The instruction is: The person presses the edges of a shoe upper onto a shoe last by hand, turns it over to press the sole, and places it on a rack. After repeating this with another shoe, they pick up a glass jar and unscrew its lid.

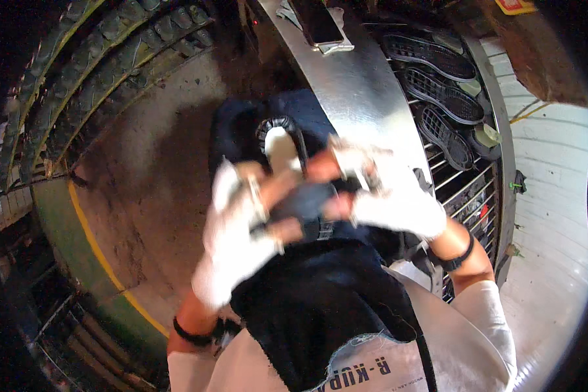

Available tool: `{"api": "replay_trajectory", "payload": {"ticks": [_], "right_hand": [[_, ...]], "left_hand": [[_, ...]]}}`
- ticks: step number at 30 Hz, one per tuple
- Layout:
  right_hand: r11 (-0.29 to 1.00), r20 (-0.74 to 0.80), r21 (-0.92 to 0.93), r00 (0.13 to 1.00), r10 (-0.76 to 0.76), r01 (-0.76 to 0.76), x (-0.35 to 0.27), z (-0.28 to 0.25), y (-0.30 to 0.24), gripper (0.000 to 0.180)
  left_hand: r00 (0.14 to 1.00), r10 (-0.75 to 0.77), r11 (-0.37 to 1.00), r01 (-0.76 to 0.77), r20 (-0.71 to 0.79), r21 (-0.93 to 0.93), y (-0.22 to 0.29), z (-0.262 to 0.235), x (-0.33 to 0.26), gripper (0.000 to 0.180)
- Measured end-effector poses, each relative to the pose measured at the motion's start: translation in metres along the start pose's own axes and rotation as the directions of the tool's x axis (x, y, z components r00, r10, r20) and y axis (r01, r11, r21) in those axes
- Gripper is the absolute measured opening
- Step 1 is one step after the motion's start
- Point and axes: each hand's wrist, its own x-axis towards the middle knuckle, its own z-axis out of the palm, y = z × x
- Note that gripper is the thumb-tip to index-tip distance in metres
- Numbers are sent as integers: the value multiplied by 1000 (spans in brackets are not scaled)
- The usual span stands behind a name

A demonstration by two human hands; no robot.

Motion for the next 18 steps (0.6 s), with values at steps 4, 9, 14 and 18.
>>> {"api": "replay_trajectory", "payload": {"ticks": [4, 9, 14, 18], "right_hand": [[962, 209, 260, 967, -142, 85, 0, -2, 9, 44], [663, 3, 681, 907, 422, -311, 24, 23, 30, 48], [755, -84, 587, 906, 415, -292, 51, 32, 35, 46], [837, -102, 483, 933, 344, -256, 72, 27, 49, 47]], "left_hand": [[994, 92, 972, -75, 67, -223, 4, -5, -8, 60], [920, -392, 882, 384, 28, -273, -30, 16, 11, 65], [909, -414, 877, 384, -49, -289, -41, 19, 37, 59], [852, -523, 743, 463, 13, -483, -49, 17, 53, 56]]}}
